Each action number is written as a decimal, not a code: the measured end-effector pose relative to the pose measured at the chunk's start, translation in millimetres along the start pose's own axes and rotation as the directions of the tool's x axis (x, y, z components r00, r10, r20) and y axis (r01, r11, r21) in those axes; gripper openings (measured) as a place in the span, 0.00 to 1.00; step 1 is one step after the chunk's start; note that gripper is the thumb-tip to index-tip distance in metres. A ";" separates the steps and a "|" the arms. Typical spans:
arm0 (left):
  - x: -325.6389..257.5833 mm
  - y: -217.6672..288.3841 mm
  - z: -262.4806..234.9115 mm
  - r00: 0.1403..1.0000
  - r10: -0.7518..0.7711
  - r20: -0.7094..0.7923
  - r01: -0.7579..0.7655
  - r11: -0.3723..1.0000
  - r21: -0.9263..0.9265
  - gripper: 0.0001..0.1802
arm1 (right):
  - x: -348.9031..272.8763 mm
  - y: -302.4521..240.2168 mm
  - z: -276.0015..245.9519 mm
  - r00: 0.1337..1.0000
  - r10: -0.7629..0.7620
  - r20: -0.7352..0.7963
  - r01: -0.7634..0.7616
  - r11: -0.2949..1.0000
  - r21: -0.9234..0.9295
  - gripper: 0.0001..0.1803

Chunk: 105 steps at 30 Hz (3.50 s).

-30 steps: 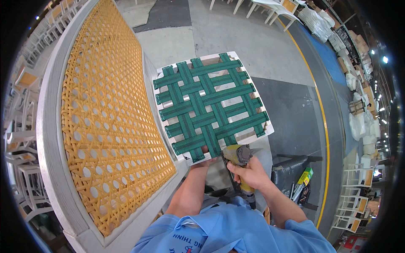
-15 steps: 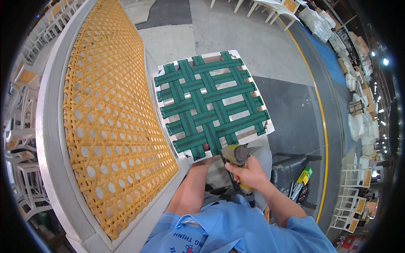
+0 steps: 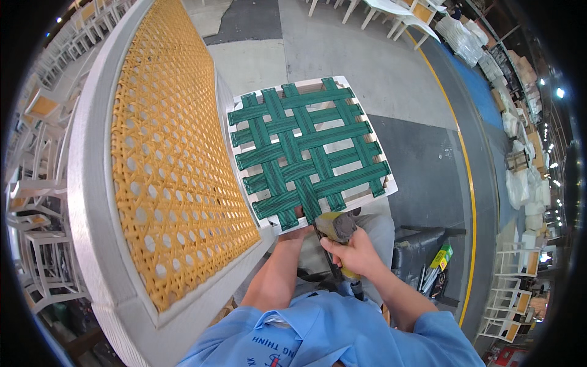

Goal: The person weaves green plastic straps into a white chair frame to create a seat. They interlace the straps by hand and use a pneumatic staple gun to secure the edges.

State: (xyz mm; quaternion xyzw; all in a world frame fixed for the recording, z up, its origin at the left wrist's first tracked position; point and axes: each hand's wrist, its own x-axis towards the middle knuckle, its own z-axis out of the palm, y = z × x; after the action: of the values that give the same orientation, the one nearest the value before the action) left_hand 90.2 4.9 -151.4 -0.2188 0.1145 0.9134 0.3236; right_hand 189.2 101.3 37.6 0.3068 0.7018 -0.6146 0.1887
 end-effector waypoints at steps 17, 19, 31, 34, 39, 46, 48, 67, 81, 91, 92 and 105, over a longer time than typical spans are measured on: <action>-139.0 14.9 -5.6 0.967 -0.171 0.191 -0.198 -0.023 0.980 0.16 | -23.5 31.3 -47.0 0.990 -0.138 -0.037 0.141 0.988 0.063 0.14; -146.1 22.0 28.3 0.990 -0.032 0.136 -0.117 0.343 0.932 0.14 | -20.7 30.8 -47.7 0.989 -0.144 -0.033 0.146 0.985 0.088 0.14; -59.0 36.2 64.1 0.950 0.294 -0.103 -0.133 0.682 0.719 0.14 | 3.8 2.3 -30.7 0.996 -0.066 0.063 0.066 0.998 0.005 0.16; -58.6 39.8 61.4 0.957 0.280 -0.080 -0.112 0.608 0.786 0.14 | 8.5 1.7 -27.4 0.996 -0.055 0.066 0.055 0.998 0.002 0.18; -58.1 40.6 58.1 0.965 0.250 -0.078 -0.085 0.582 0.809 0.13 | 15.1 4.6 -21.5 0.998 -0.026 0.050 0.027 1.000 -0.015 0.19; -58.0 40.1 63.3 0.963 0.258 -0.071 -0.099 0.591 0.800 0.14 | 15.8 0.6 -13.0 0.999 -0.025 0.034 0.027 0.999 -0.043 0.21; -57.6 41.0 62.0 0.962 0.265 -0.061 -0.104 0.566 0.818 0.14 | 16.2 1.5 -7.7 0.999 -0.021 0.028 0.022 0.998 -0.054 0.22; -110.8 24.7 60.6 0.994 0.083 -0.064 0.014 0.498 0.867 0.14 | -82.8 48.7 -147.8 0.913 -0.149 -0.379 0.184 0.981 0.057 0.17; -78.4 -11.6 9.8 0.960 0.027 -0.279 0.114 0.871 0.478 0.25 | -90.5 300.0 -334.9 0.868 0.336 -0.366 0.085 0.625 0.776 0.30; -85.9 -13.2 24.7 0.933 0.154 -0.324 0.062 0.821 0.568 0.24 | -79.6 315.1 -336.1 0.593 0.539 -0.598 -0.483 0.833 0.271 0.18; -86.9 -6.0 27.7 0.968 0.063 -0.244 0.087 0.824 0.559 0.24 | -88.0 319.3 -336.5 0.522 0.449 -0.726 -0.528 0.838 0.138 0.19; -102.4 29.7 22.7 0.950 0.055 -0.309 0.164 0.752 0.638 0.27 | -146.2 355.4 -320.7 0.146 0.278 -0.949 -0.596 0.791 0.140 0.20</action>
State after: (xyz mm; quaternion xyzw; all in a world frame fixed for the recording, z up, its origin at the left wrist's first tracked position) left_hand 134.9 -65.2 -81.0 -0.2343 0.4701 0.7592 0.3843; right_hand 569.0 406.1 -78.5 0.7676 0.6263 -0.1275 -0.0473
